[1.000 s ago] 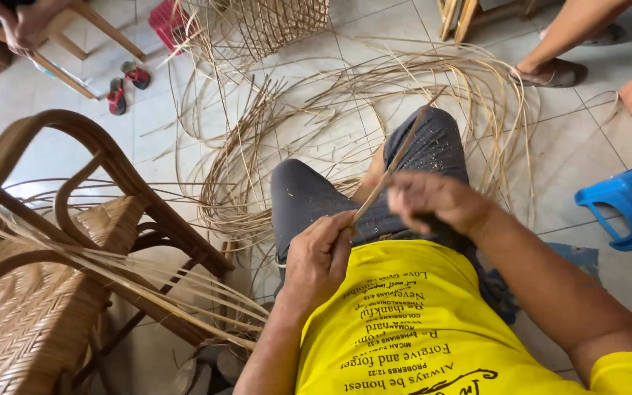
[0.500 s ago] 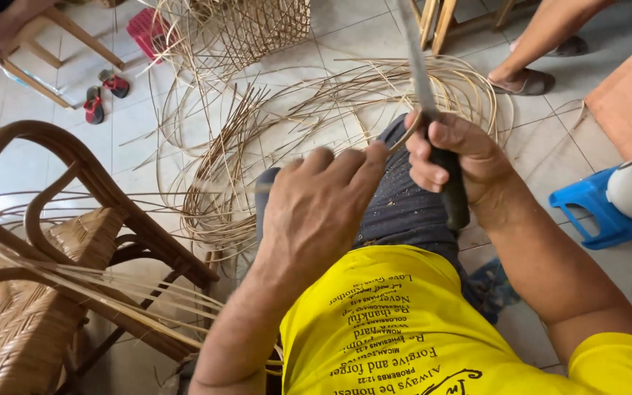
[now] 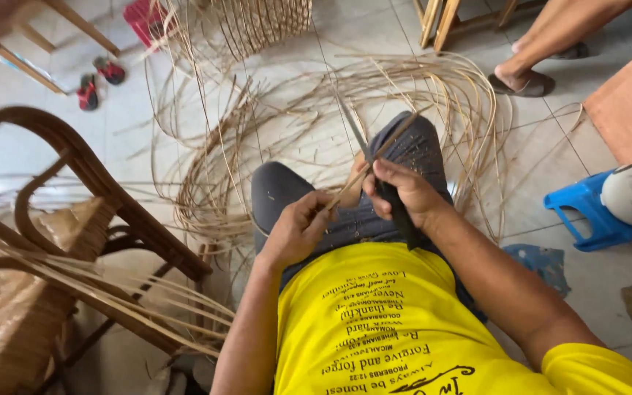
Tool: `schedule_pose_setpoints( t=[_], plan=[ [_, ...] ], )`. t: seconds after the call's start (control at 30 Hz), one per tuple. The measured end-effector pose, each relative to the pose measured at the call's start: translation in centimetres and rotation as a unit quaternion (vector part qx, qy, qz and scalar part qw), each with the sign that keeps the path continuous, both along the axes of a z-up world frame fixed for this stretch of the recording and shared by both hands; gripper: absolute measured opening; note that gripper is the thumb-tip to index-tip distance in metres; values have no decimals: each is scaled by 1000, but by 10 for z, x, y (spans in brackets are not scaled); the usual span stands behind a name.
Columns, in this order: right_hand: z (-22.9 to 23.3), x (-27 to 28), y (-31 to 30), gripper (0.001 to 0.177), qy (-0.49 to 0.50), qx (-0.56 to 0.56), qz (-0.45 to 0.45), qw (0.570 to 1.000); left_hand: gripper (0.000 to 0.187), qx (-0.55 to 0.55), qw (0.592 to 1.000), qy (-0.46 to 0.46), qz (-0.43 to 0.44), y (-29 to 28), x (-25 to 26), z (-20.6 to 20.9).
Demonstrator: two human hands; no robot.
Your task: Splitting long rattan stalks into thinner, usable strips using a hand knife.
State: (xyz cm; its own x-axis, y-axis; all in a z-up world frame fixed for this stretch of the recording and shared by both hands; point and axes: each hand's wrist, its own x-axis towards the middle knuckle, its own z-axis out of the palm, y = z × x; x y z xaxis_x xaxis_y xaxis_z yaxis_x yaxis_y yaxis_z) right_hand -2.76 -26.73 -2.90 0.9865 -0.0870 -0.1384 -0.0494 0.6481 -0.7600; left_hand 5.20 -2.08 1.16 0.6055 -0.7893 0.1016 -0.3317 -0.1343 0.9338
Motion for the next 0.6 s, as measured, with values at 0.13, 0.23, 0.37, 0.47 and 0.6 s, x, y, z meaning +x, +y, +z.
schedule_pose_setpoints(
  t=[0.13, 0.23, 0.37, 0.47, 0.6],
  plan=[
    [11, -13, 7, 24, -24, 1, 28, 999, 44, 23, 999, -4, -33, -1, -12, 28],
    [12, -17, 12, 22, -44, -49, 28, 997, 50, 42, 998, -33, -42, -5, -16, 38],
    [29, -13, 14, 23, -76, -97, 69, 990, 37, -26, 999, 39, -17, -9, -27, 28],
    [64, -2, 18, 21, -129, -163, 121, 971, 35, -127, 988, 86, 9, -7, -32, 26],
    [109, 5, 19, 29, -200, -275, 172, 925, 26, -256, 953, 162, 5, -3, -31, 9]
  ],
)
